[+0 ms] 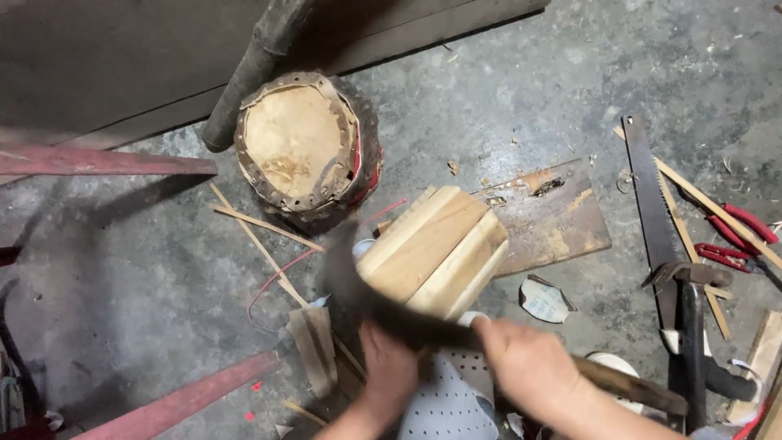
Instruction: A person uses a curved blade and sandpaper to shape and smooth the wooden slats of a drum shell in a workshop.
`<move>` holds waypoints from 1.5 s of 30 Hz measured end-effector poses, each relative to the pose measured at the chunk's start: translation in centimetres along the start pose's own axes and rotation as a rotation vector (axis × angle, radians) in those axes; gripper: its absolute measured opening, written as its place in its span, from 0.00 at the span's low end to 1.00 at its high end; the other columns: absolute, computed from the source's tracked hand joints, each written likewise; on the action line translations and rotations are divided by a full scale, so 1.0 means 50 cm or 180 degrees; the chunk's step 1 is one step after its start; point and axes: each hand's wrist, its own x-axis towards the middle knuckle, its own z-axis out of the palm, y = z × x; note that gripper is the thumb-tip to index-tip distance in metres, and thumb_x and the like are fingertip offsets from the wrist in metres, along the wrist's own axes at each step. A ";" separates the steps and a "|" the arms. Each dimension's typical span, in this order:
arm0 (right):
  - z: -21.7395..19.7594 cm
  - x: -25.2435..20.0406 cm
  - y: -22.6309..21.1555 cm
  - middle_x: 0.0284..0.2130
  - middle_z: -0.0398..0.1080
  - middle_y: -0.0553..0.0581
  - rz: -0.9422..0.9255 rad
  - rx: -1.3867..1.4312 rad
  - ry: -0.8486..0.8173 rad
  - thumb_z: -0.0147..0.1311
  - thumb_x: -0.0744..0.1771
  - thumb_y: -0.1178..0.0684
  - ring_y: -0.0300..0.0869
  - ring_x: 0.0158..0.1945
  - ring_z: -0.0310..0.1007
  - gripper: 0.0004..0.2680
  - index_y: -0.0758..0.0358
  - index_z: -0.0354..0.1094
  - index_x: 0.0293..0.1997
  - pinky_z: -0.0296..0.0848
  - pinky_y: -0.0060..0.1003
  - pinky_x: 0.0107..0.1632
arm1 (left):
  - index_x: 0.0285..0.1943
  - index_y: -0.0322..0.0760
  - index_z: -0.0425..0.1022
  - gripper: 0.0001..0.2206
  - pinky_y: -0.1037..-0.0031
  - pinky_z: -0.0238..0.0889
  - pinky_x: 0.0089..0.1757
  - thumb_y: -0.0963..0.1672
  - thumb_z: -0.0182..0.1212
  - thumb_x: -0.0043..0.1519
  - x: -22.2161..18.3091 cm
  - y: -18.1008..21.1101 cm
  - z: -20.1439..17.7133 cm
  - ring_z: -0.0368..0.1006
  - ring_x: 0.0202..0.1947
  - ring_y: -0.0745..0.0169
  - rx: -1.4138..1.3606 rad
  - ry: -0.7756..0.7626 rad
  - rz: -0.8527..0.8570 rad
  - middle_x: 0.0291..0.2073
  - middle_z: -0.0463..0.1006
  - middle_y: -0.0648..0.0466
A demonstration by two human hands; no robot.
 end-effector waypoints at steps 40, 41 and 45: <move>-0.207 0.005 0.109 0.31 0.77 0.46 0.0990 0.0423 -0.1173 0.45 0.68 0.36 0.47 0.24 0.81 0.13 0.42 0.56 0.55 0.85 0.52 0.28 | 0.70 0.29 0.69 0.35 0.54 0.67 0.58 0.57 0.31 0.67 0.295 0.071 -0.423 0.74 0.57 0.40 -0.6965 -0.0658 -0.4149 0.57 0.78 0.33; -0.248 0.010 0.120 0.29 0.77 0.44 0.1213 0.0283 -0.1732 0.43 0.68 0.30 0.47 0.26 0.83 0.14 0.41 0.56 0.50 0.86 0.52 0.33 | 0.69 0.32 0.71 0.34 0.57 0.67 0.58 0.56 0.29 0.68 0.298 0.070 -0.435 0.75 0.59 0.40 -0.6594 -0.0653 -0.4265 0.58 0.79 0.35; -0.304 -0.097 0.221 0.37 0.83 0.46 0.1768 -0.0018 -0.2224 0.48 0.64 0.23 0.49 0.41 0.86 0.16 0.32 0.58 0.47 0.82 0.45 0.46 | 0.53 0.29 0.69 0.12 0.64 0.70 0.47 0.42 0.54 0.63 0.252 0.052 -0.378 0.77 0.46 0.51 -0.5452 -0.0331 -0.4400 0.48 0.81 0.38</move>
